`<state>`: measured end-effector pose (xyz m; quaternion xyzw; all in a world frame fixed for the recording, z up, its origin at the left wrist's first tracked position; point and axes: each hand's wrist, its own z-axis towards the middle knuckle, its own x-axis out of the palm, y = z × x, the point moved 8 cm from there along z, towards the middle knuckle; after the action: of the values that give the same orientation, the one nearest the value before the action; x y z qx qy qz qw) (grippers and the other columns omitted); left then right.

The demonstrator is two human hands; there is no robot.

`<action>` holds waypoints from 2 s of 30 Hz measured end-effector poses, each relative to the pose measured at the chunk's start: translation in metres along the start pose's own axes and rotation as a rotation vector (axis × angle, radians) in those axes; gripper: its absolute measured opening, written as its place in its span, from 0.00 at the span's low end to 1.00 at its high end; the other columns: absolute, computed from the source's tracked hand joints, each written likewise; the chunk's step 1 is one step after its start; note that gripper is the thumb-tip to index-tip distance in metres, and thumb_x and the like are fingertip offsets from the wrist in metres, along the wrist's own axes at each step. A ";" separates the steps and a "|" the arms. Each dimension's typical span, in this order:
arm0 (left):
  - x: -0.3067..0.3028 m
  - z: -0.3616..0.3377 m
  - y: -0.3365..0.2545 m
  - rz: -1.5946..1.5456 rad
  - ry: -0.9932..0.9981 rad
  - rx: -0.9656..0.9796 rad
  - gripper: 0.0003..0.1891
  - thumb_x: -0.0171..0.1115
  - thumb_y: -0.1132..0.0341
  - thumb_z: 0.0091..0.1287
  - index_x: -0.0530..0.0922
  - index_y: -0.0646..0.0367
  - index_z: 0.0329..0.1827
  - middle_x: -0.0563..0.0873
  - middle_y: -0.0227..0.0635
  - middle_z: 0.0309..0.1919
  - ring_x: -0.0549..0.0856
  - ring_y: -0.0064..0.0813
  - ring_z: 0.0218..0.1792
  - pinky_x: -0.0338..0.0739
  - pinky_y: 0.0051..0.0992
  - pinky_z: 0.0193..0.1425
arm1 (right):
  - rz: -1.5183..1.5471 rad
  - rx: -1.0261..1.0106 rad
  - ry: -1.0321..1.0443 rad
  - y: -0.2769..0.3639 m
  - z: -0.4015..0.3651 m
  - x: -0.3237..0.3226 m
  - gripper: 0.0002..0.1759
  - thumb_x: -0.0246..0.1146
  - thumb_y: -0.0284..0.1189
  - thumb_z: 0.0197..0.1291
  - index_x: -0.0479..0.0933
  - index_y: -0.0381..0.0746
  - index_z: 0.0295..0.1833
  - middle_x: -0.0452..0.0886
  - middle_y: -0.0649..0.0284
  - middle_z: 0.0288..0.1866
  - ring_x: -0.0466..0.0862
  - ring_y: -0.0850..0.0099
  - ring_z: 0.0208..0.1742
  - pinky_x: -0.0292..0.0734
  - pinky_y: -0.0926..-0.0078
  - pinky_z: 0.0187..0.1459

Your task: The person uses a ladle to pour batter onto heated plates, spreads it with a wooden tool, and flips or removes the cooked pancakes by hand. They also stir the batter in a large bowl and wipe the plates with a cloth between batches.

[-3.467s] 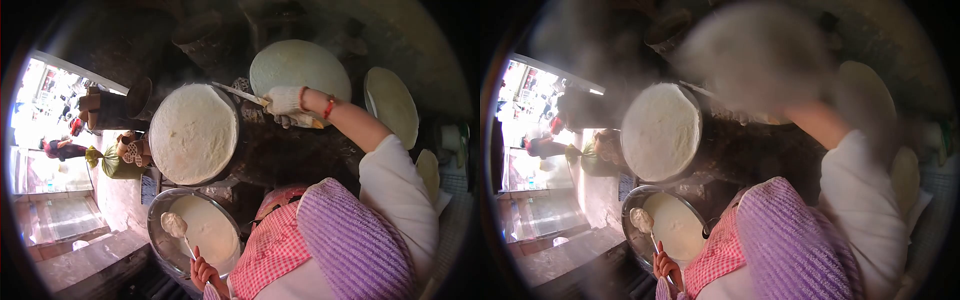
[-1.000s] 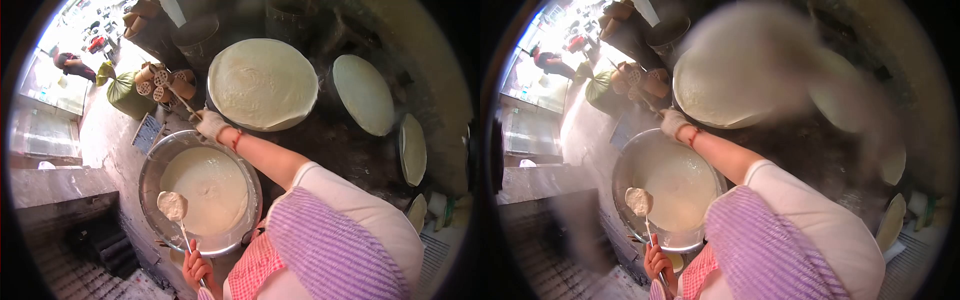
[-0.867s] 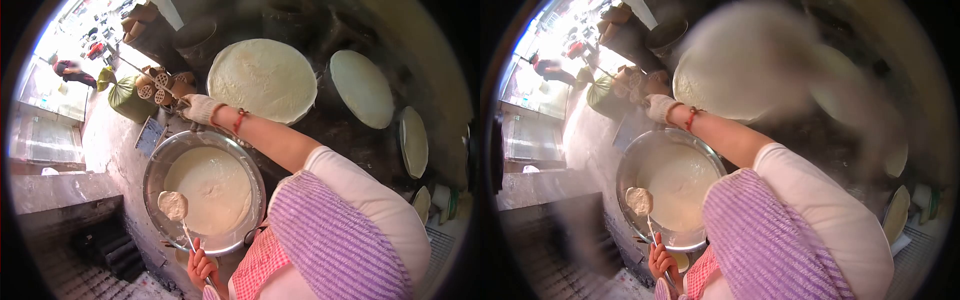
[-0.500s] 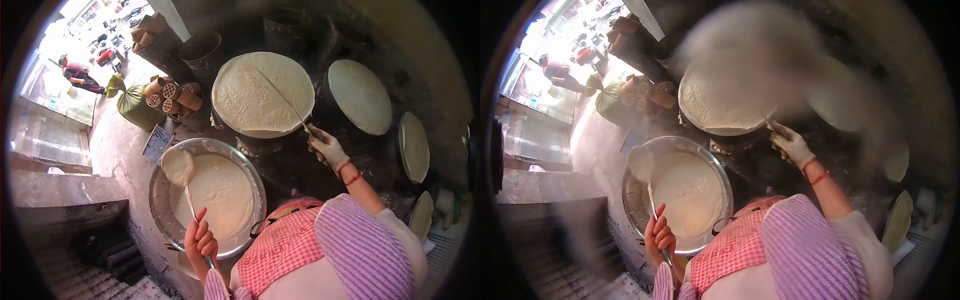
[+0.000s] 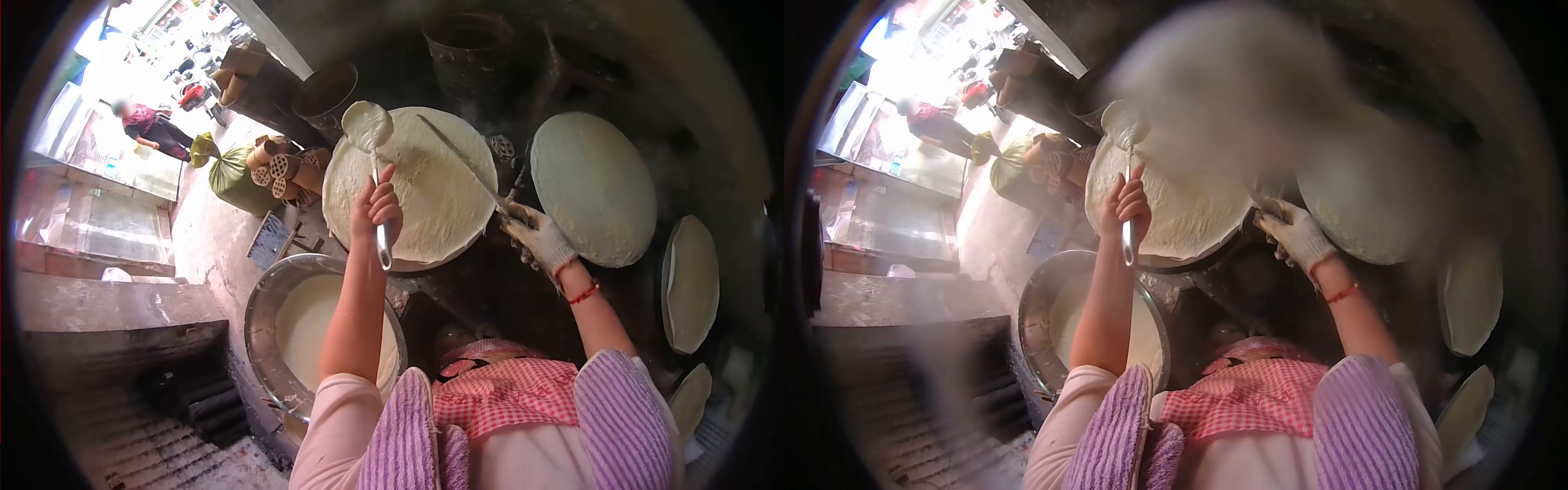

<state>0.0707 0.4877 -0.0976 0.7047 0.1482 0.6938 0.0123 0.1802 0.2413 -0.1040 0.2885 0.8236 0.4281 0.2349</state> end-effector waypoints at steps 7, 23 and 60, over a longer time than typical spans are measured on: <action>-0.043 0.011 -0.028 0.828 -0.579 0.401 0.16 0.46 0.59 0.78 0.69 0.63 0.59 0.58 0.20 0.18 0.57 0.13 0.15 0.54 0.17 0.16 | -0.420 -0.147 0.114 0.021 0.122 0.018 0.29 0.63 0.38 0.63 0.71 0.40 0.68 0.86 0.61 0.47 0.78 0.76 0.22 0.76 0.78 0.27; -0.040 -0.055 -0.024 0.593 -0.617 0.477 0.16 0.48 0.60 0.78 0.69 0.63 0.59 0.58 0.20 0.21 0.56 0.13 0.17 0.52 0.18 0.18 | -0.700 -0.231 0.374 0.057 0.051 0.072 0.25 0.61 0.40 0.66 0.73 0.40 0.65 0.83 0.54 0.30 0.80 0.70 0.19 0.77 0.70 0.25; -0.020 -0.523 -0.019 0.096 -0.379 0.545 0.24 0.33 0.60 0.82 0.57 0.68 0.74 0.64 0.26 0.26 0.62 0.14 0.17 0.63 0.17 0.19 | -0.760 -0.227 -0.017 0.027 -0.004 0.128 0.25 0.58 0.37 0.67 0.71 0.48 0.69 0.79 0.63 0.24 0.76 0.74 0.17 0.73 0.73 0.21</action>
<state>-0.4457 0.4025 -0.1019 0.8046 0.2901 0.4850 -0.1822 0.0926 0.3385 -0.0968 -0.0612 0.8172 0.3966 0.4137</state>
